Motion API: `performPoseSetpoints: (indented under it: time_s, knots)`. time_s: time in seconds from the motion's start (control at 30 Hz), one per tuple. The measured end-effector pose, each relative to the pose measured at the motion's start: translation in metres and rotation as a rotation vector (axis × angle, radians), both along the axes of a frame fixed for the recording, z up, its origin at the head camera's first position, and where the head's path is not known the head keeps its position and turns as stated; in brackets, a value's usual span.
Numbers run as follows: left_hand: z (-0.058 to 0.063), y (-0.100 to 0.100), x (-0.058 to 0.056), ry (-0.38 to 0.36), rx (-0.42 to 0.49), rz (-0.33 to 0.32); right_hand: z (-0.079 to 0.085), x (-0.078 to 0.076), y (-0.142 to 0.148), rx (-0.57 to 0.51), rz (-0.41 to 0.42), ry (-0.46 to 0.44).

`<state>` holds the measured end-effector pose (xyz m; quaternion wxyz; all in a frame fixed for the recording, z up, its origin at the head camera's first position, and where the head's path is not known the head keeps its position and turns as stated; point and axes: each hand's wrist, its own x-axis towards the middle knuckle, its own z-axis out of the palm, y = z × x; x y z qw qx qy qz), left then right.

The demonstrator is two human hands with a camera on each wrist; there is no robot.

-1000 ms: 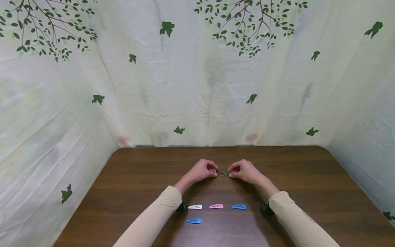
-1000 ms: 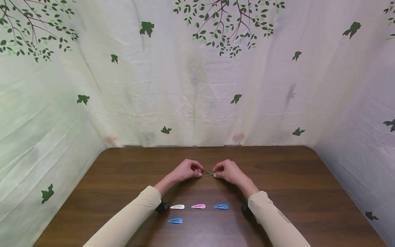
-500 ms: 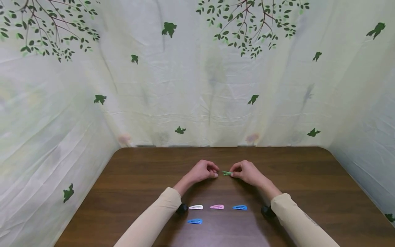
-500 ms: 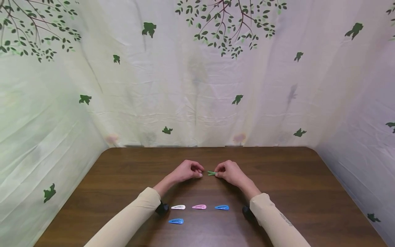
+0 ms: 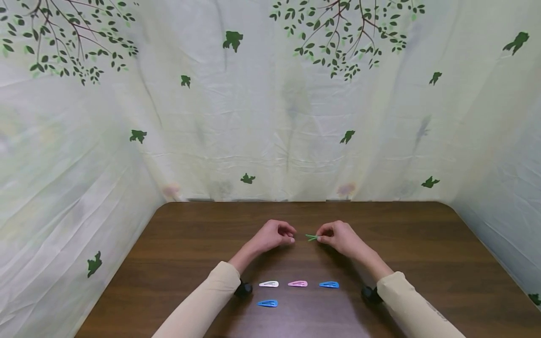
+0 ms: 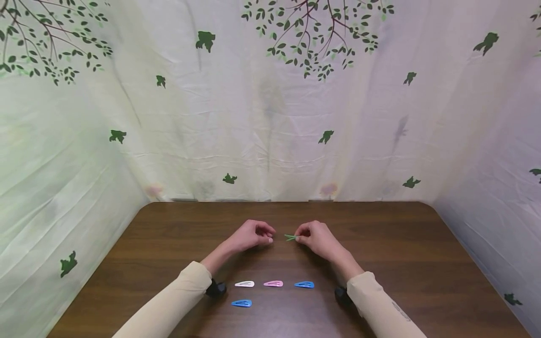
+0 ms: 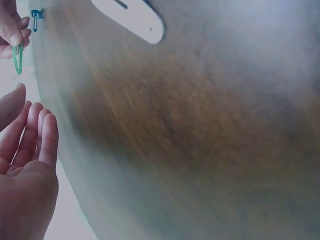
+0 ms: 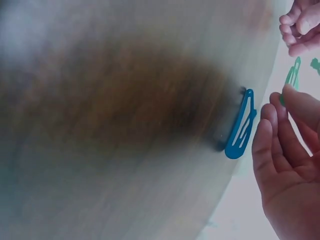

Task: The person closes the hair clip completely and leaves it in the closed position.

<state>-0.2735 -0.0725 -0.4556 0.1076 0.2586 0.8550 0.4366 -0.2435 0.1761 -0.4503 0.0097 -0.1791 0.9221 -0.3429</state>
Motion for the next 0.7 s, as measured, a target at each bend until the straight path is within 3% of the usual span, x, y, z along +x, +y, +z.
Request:
performPoseSetpoints:
  time_s: [0.37,0.7]
  knots:
    - [0.002,-0.009,0.013,-0.002,0.026,0.021,0.003,0.02,0.0,-0.04,0.004,0.05]
    - [0.007,-0.011,0.029,0.008,0.067,0.036,0.004,0.04,-0.004,-0.114,-0.05,0.121]
